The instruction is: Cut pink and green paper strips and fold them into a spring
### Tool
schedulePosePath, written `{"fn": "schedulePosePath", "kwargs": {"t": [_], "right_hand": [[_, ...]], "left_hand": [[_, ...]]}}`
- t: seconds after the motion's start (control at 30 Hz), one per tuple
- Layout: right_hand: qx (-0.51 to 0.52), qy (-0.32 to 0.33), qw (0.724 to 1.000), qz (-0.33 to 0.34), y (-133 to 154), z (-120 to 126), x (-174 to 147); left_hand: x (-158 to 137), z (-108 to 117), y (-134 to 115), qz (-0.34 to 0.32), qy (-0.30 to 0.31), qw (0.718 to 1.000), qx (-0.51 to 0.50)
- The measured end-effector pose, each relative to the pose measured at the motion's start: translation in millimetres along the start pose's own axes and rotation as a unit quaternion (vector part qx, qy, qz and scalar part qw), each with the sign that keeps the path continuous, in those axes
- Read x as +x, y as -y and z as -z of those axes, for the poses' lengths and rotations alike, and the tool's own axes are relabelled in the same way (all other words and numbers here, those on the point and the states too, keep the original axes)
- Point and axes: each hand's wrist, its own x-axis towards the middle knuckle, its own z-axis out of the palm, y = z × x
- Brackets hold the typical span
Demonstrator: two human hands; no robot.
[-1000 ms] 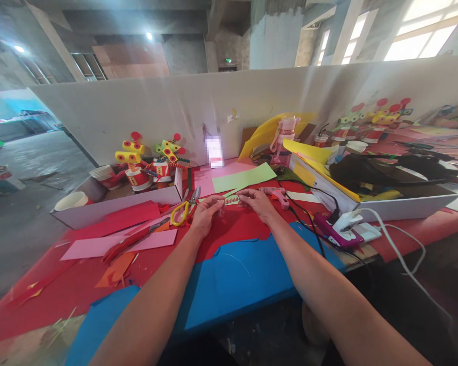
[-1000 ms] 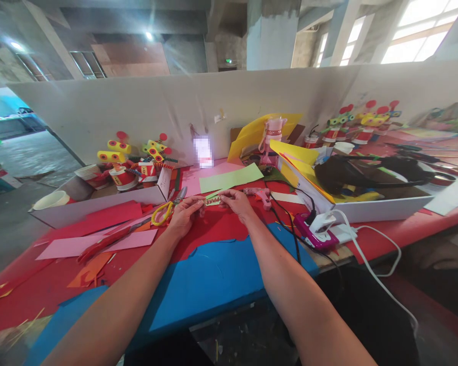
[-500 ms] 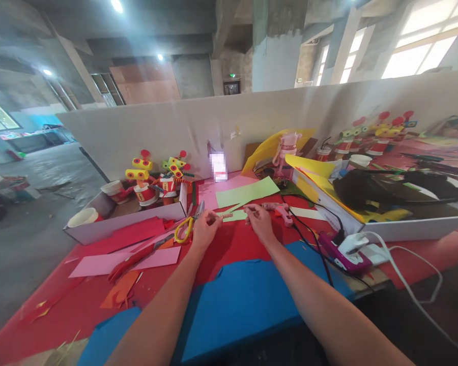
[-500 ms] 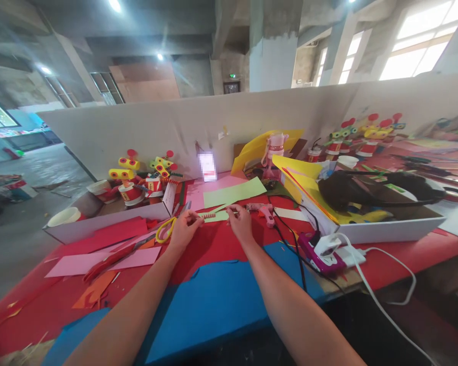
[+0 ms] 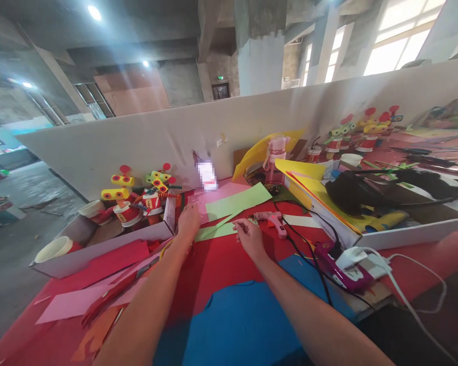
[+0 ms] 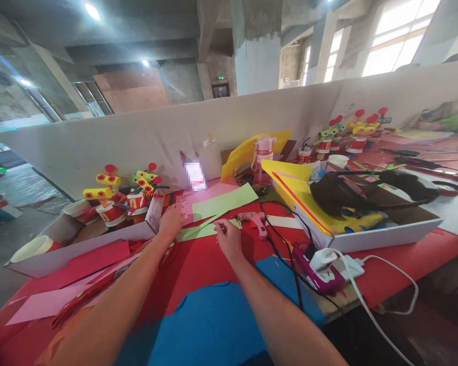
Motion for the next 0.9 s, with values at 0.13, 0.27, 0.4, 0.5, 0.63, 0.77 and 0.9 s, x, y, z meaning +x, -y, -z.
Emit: {"fn": "schedulePosePath", "kwargs": {"t": [0.13,0.27,0.4,0.5,0.63,0.77,0.9], "right_hand": [[0.014,-0.031,0.999,0.015,3,2,-2],[0.028,-0.082,0.996,0.024,4,5,-3],[0.022,-0.064,0.997,0.026,3,6,-4],[0.010,-0.041,0.999,0.023,4,6,-5],[0.007,-0.034,0.999,0.018,3,6,-5],[0.039,-0.012,0.999,0.002,2,5,-3],[0.135,0.045,0.989,-0.041,11,7,-5]], "left_hand": [[-14,-1,-14,-0.061,0.071,0.995,-0.031],[-28,2,-18,-0.059,0.138,0.988,-0.017],[-37,1,-21,-0.067,0.150,0.986,0.034],[-39,-3,-20,-0.061,0.134,0.989,0.028],[-43,4,-22,-0.051,0.048,0.992,-0.104],[-59,35,-42,-0.035,-0.083,0.910,-0.405],[-81,55,-75,0.044,-0.020,0.764,-0.644]]}}
